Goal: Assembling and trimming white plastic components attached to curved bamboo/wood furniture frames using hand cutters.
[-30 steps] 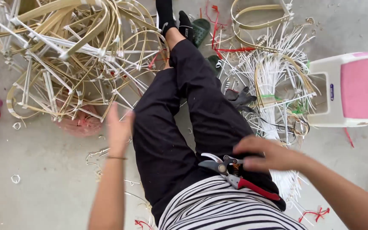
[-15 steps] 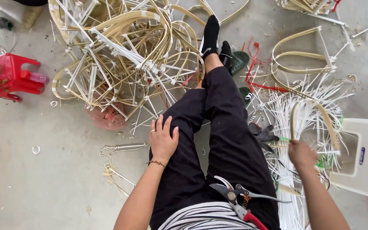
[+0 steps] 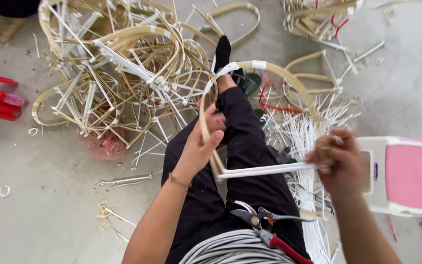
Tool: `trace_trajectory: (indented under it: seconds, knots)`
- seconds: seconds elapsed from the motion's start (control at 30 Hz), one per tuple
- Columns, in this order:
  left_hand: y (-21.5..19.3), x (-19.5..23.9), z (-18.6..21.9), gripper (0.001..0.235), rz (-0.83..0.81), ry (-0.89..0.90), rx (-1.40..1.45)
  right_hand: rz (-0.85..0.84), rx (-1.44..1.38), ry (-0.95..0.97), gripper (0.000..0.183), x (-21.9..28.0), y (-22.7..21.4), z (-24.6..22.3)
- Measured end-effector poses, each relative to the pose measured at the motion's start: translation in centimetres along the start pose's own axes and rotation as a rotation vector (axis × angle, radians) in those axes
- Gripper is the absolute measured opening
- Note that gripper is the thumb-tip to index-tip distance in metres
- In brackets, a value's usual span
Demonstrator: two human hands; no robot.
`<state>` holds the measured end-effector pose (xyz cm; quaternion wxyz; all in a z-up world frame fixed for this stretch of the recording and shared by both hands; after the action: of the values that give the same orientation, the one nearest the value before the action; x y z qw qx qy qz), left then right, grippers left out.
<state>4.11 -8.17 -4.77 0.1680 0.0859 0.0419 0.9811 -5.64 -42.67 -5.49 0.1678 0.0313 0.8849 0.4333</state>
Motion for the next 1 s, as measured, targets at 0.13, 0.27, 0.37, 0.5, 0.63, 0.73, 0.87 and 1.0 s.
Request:
trace_trajectory:
  seconds: [0.13,0.27,0.37,0.5,0.63,0.73,0.87,1.0]
  knots:
    - [-1.5,2.9,2.4,0.045,0.221,-0.249,-0.084,0.040,0.356,0.108,0.043,0.3,1.1,4.1]
    - [-2.7,4.8,2.3,0.040,0.296,-0.196,-0.359,-0.058,0.777,0.267,0.049,0.2,5.0,5.6]
    - [-3.4,5.2,0.8,0.044,0.323,0.070,-0.607,-0.234,0.994,0.246,0.059,-1.1,7.9,6.0]
    - [-3.4,6.0,-3.0,0.055,0.450,0.332,-0.804,-0.265,0.902,0.125,0.048,-1.7,10.2,7.0]
    - [-4.4,6.8,-6.5,0.055,0.566,0.121,-0.698,-0.481,1.192,0.019,0.043,-1.7,12.3,8.1]
    - [-3.9,7.5,-2.4,0.051,0.479,0.117,-0.564,-0.522,1.206,-0.020,0.043,-2.0,13.5,7.5]
    - [-2.9,7.8,4.0,0.044,0.104,0.308,-0.457,-0.561,1.249,-0.083,0.044,-2.2,13.8,7.0]
    - [-1.2,7.1,5.0,0.035,-0.024,0.181,-0.396,-0.533,1.157,-0.050,0.044,-1.7,12.5,7.4]
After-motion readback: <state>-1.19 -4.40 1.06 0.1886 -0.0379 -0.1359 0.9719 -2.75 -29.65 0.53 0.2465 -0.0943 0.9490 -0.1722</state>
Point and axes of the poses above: each hand's wrist, its own x-axis away from the middle knuckle, its own y-axis out of the palm, z = x × y, the point moved 1 cm from there along -x, towards the middle knuckle, and after that the axes turned 13 degrees about -y, right-handed, at the moved point
